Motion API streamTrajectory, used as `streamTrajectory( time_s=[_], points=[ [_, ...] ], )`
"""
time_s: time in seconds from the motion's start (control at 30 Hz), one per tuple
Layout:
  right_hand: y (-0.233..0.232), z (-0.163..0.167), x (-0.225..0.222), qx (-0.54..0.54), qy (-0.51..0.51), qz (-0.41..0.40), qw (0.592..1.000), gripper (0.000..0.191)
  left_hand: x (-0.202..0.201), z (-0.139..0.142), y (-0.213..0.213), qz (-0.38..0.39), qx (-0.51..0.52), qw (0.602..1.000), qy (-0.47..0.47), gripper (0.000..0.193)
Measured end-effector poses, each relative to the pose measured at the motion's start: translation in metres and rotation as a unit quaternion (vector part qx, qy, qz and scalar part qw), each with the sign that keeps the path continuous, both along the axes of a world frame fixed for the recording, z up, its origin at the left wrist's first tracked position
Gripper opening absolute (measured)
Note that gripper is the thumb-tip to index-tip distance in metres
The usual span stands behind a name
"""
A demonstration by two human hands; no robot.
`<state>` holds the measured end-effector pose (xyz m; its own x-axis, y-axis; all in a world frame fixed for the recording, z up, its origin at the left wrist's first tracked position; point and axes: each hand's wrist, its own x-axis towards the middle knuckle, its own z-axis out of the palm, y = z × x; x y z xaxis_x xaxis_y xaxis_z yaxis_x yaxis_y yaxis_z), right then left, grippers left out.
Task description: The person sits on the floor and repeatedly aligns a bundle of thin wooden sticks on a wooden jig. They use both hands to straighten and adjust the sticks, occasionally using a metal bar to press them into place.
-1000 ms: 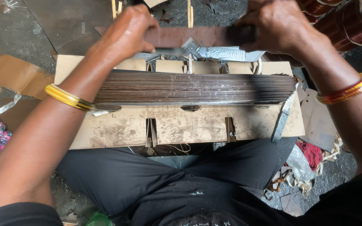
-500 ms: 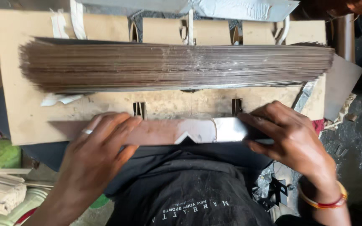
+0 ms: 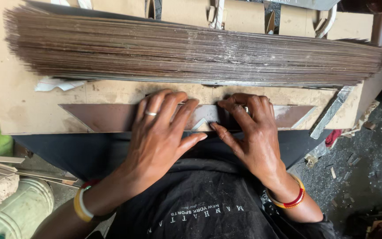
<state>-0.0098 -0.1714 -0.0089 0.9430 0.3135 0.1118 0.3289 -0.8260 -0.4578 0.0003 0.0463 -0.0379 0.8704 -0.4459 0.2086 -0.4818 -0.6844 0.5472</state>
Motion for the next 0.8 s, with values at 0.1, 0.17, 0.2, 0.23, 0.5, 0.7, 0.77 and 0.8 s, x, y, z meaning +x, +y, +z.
streamTrajectory(
  time_s=[0.1,0.17,0.2,0.23,0.5,0.7,0.77,0.8],
  points=[
    [0.002,-0.002,-0.001,0.004,0.014,0.000,1.000,0.050,-0.001,-0.010,-0.004,0.010,0.004,1.000,-0.005,0.058],
    [0.001,-0.001,0.000,-0.004,0.014,0.009,1.000,0.053,0.000,-0.012,-0.003,0.008,-0.012,1.000,0.002,0.056],
    [0.001,0.000,0.001,-0.008,0.014,0.013,1.000,0.054,0.001,-0.012,-0.002,0.005,-0.017,1.000,0.010,0.055],
    [0.002,0.000,0.003,-0.007,0.022,0.012,1.000,0.054,0.003,-0.012,-0.001,0.002,-0.022,1.000,0.017,0.054],
    [0.004,-0.007,0.003,-0.030,0.016,0.009,0.999,0.055,0.008,-0.013,-0.005,0.005,-0.052,0.999,-0.003,0.049],
    [0.008,-0.017,0.003,-0.051,0.001,-0.014,0.999,0.056,0.009,-0.014,-0.014,0.020,-0.058,0.998,-0.015,0.051],
    [0.006,-0.016,0.005,-0.046,-0.006,-0.018,0.999,0.056,0.009,-0.013,-0.016,0.026,-0.054,0.998,-0.022,0.052],
    [0.005,-0.014,0.005,-0.043,-0.008,-0.020,0.999,0.057,0.008,-0.013,-0.016,0.022,-0.048,0.998,-0.021,0.052]
  ],
)
